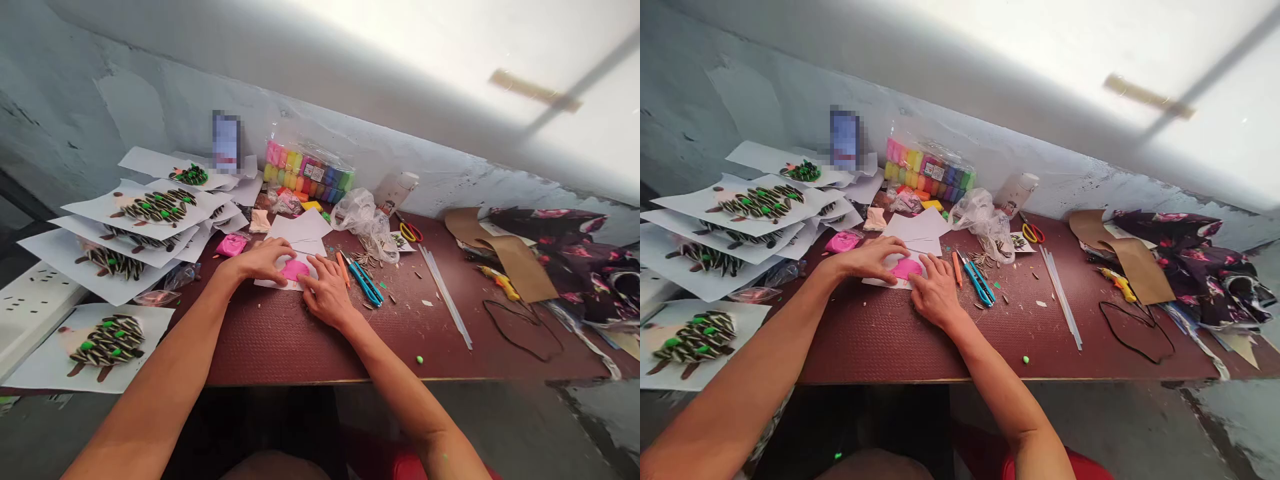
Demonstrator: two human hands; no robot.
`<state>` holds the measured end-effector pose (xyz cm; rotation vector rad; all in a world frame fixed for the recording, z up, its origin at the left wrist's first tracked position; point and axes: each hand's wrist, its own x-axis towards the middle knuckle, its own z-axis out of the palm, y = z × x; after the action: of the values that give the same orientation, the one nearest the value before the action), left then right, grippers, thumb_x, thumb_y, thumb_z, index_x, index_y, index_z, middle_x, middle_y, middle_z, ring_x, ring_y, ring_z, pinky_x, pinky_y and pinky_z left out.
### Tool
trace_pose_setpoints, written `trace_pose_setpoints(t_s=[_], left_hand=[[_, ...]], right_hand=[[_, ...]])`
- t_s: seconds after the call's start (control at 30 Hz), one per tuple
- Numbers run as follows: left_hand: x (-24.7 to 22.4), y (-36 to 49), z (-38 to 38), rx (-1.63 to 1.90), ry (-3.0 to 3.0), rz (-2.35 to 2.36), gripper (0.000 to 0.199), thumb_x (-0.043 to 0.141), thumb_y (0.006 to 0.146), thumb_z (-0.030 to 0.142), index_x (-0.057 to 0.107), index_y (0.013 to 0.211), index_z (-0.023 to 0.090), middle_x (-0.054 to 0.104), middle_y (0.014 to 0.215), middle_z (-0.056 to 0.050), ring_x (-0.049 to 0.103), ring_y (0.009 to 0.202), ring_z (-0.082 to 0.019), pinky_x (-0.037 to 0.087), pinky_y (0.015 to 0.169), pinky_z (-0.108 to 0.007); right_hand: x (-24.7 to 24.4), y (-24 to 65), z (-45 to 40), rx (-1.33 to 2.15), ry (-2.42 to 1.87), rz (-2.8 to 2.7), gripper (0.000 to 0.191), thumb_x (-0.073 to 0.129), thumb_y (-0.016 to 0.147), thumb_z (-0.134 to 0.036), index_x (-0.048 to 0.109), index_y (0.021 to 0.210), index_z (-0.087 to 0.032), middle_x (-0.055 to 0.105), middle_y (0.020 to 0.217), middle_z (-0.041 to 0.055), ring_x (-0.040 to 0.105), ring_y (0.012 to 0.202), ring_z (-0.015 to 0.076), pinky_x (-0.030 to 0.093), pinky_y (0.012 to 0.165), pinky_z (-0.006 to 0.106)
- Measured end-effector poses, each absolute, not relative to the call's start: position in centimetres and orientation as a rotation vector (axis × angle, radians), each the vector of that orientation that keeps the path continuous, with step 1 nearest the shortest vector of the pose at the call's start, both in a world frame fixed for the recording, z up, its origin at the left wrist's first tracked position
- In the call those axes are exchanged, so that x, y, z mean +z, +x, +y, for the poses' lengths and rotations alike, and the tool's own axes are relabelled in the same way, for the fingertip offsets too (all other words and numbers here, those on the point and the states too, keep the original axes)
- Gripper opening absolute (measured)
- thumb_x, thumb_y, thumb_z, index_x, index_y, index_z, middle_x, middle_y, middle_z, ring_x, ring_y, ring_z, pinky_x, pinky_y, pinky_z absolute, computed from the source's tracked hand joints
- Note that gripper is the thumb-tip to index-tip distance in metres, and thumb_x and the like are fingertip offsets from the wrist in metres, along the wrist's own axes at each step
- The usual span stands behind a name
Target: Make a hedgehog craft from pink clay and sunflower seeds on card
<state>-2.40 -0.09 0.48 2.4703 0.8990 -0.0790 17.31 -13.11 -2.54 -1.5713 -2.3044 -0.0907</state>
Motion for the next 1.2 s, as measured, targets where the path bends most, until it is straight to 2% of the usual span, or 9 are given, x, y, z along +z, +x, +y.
trace_pose_setpoints(t_s=[0.13,0.33,0.5,0.6,0.7,0.83,1.0,1.2], left_hand=[[0.2,-2.5,0.1,-0.067,2.466,0.889,0.072,0.075,0.071,0.051,0.060,0.138,0.028,0.049,0.150,-0.008,0.042,0.139,-0.034,0.031,0.118,-0.048],[0.1,-2.5,0.2,-0.063,2.467,0.902,0.073,0.074,0.070,0.052,0.061,0.138,0.027,0.050,0.150,-0.008,0.043,0.139,-0.036,0.032,0.117,-0.049],[0.2,-2.4,0.2,-0.071,2.469,0.894,0.072,0.073,0.070,0.051,0.061,0.138,0.027,0.050,0.150,-0.008,0.043,0.139,-0.035,0.032,0.117,-0.049],[0.2,-2.5,0.2,-0.076,2.465,0.896,0.073,0.073,0.070,0.051,0.061,0.138,0.027,0.049,0.151,-0.008,0.042,0.139,-0.036,0.032,0.117,-0.050],[0.1,-2.5,0.3,-0.075,2.468,0.888,0.073,0.074,0.070,0.051,0.061,0.138,0.030,0.050,0.151,-0.007,0.042,0.139,-0.036,0.032,0.117,-0.050],[0.0,-2.6,0.3,-0.073,2.470,0.894,0.073,0.074,0.070,0.052,0.061,0.139,0.032,0.049,0.152,-0.006,0.042,0.139,-0.035,0.033,0.117,-0.049],[0.2,-2.5,0.2,-0.082,2.464,0.895,0.073,0.073,0.070,0.051,0.061,0.139,0.030,0.048,0.152,-0.007,0.042,0.140,-0.036,0.032,0.118,-0.049],[0.4,-2.5,0.1,-0.087,2.461,0.903,0.073,0.073,0.070,0.050,0.061,0.139,0.029,0.049,0.152,-0.008,0.041,0.141,-0.035,0.031,0.119,-0.049]], right_hand=[[-2.5,17.5,-13.1,-0.134,-1.550,-2.279,0.025,0.061,0.093,-0.024,0.078,0.111,-0.025,0.059,0.147,0.0123,0.044,0.142,0.0313,0.029,0.118,0.056],[-2.2,17.1,-13.2,-0.191,-1.525,-2.347,0.022,0.061,0.093,-0.023,0.078,0.106,-0.021,0.059,0.147,0.0143,0.045,0.142,0.0314,0.036,0.115,0.051],[-2.3,17.0,-13.2,-0.157,-1.580,-2.217,0.021,0.059,0.095,-0.028,0.078,0.096,-0.021,0.065,0.139,0.0128,0.051,0.136,0.0297,0.035,0.117,0.052],[-2.5,17.4,-13.1,-0.177,-1.655,-2.105,0.023,0.058,0.096,-0.027,0.078,0.105,-0.021,0.067,0.135,0.0127,0.054,0.132,0.0293,0.031,0.121,0.053],[-2.6,17.7,-13.0,-0.193,-1.683,-2.129,0.028,0.061,0.092,-0.020,0.077,0.115,-0.021,0.064,0.140,0.0137,0.052,0.133,0.0304,0.029,0.122,0.055],[-2.9,17.8,-12.9,-0.154,-1.659,-2.205,0.028,0.058,0.092,-0.014,0.078,0.108,-0.026,0.062,0.143,0.0101,0.051,0.135,0.0294,0.027,0.121,0.060],[-3.2,18.1,-12.7,-0.155,-1.607,-2.195,0.029,0.055,0.092,-0.010,0.079,0.100,-0.025,0.067,0.137,0.0096,0.054,0.132,0.0287,0.029,0.120,0.061],[-3.1,17.8,-12.7,-0.129,-1.597,-2.145,0.038,0.054,0.090,-0.007,0.077,0.113,-0.025,0.063,0.143,0.0107,0.051,0.137,0.0281,0.035,0.118,0.056]])
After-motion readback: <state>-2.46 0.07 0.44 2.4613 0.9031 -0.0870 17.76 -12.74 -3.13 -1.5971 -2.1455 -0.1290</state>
